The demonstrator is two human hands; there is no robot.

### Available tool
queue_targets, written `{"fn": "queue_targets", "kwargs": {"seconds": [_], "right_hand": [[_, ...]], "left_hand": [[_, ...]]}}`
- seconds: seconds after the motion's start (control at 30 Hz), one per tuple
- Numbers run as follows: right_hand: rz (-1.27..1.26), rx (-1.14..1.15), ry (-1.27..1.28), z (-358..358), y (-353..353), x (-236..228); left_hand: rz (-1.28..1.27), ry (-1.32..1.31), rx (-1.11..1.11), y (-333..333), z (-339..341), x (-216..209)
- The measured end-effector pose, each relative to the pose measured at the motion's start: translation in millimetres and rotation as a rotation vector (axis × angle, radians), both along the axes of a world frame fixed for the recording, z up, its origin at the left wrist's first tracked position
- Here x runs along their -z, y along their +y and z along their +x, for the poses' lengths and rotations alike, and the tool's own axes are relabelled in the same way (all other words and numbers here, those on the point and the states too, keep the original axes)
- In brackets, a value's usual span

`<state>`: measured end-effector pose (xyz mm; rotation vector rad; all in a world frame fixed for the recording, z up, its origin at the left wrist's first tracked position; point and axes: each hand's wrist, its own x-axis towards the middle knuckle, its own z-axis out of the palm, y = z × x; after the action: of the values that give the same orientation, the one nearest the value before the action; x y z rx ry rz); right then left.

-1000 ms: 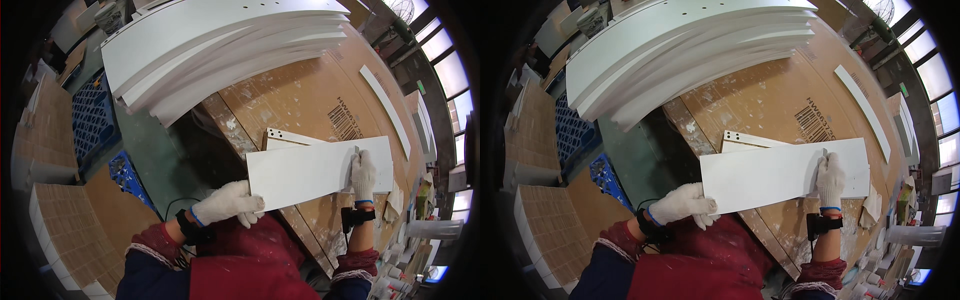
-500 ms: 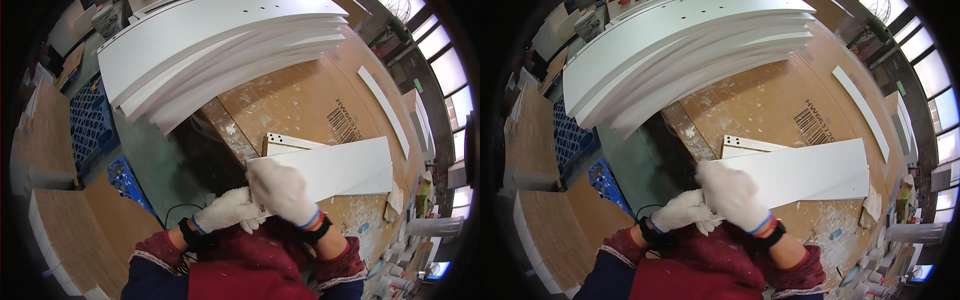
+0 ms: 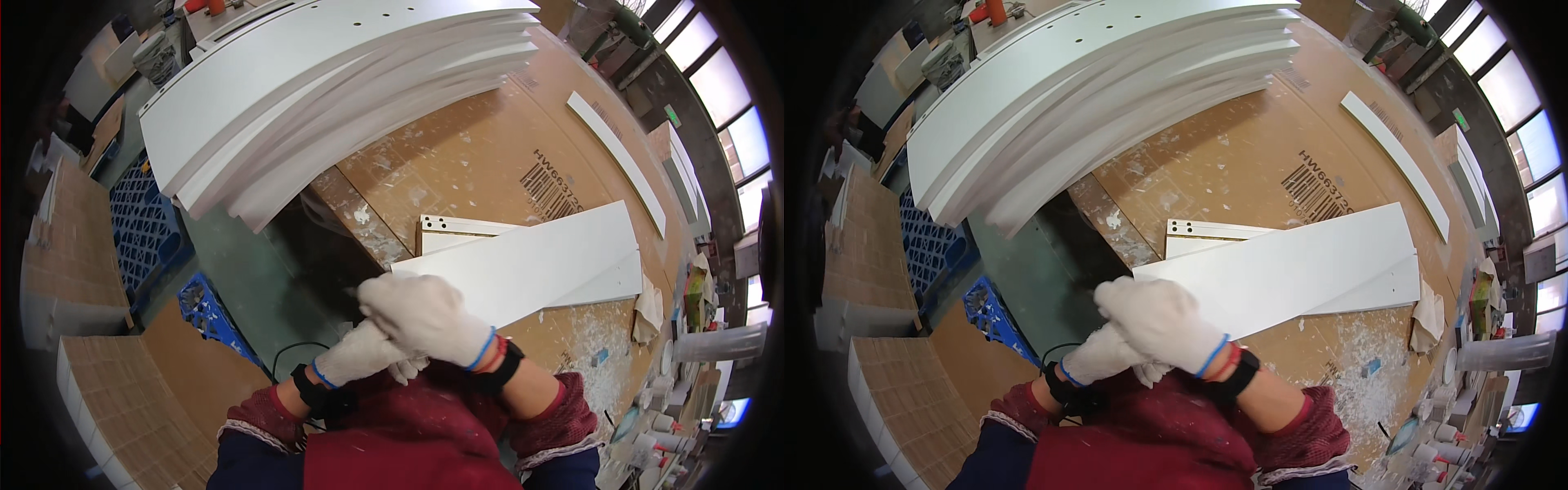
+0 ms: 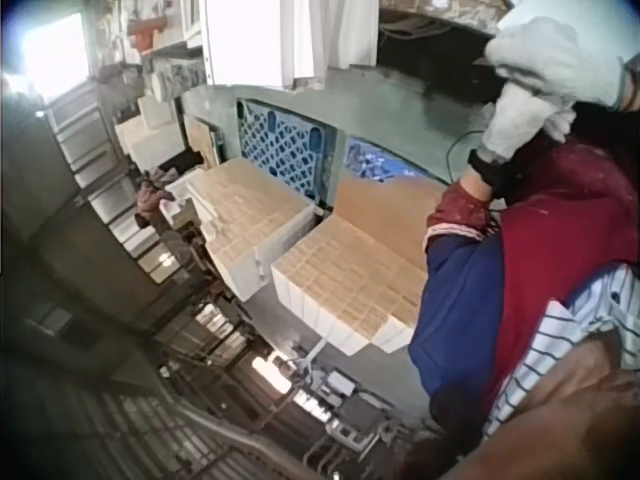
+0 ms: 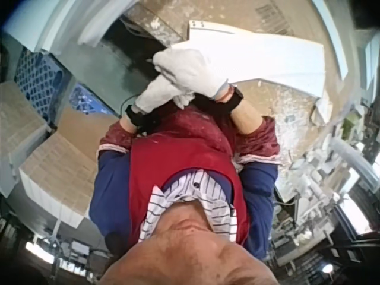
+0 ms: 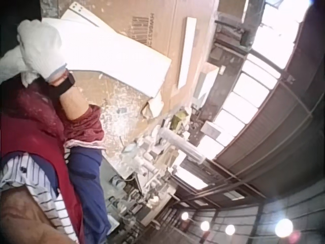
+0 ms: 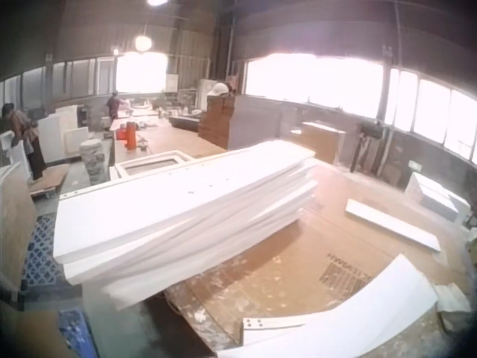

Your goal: The person sands the edges and surfaces of white rectangular wood panels using a sanding block. They repeatedly flip and reposition each panel to treat all sides, then stack the finished pieces on the workbench.

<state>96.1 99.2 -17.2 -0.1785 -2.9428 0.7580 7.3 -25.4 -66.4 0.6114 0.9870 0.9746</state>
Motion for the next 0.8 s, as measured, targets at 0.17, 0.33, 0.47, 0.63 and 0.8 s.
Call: {"fn": "queue_targets", "kwargs": {"seconds": [0.17, 0.33, 0.47, 0.63, 0.8], "right_hand": [[-0.064, 0.766, -0.011, 63.5, 73.2, -6.7], [0.333, 0.75, -0.072, 61.7, 81.8, 13.9], [0.163, 0.259, -0.05, 6.0, 12.1, 8.1], [-0.02, -0.012, -0.013, 4.6, -6.0, 7.8], [0.142, 0.59, 0.124, 92.6, 67.8, 10.1]], "left_hand": [[-0.022, -0.055, -0.008, -3.1, 1.3, 3.8], [-0.036, -0.041, 0.013, 2.3, 4.9, -1.4], [-0.072, 0.009, 0.019, 1.1, 1.9, -0.6], [0.041, 0.089, 0.089, -10.2, -1.3, 23.5], [-0.026, -0.073, -0.151, -28.2, -18.9, 20.6]]}}
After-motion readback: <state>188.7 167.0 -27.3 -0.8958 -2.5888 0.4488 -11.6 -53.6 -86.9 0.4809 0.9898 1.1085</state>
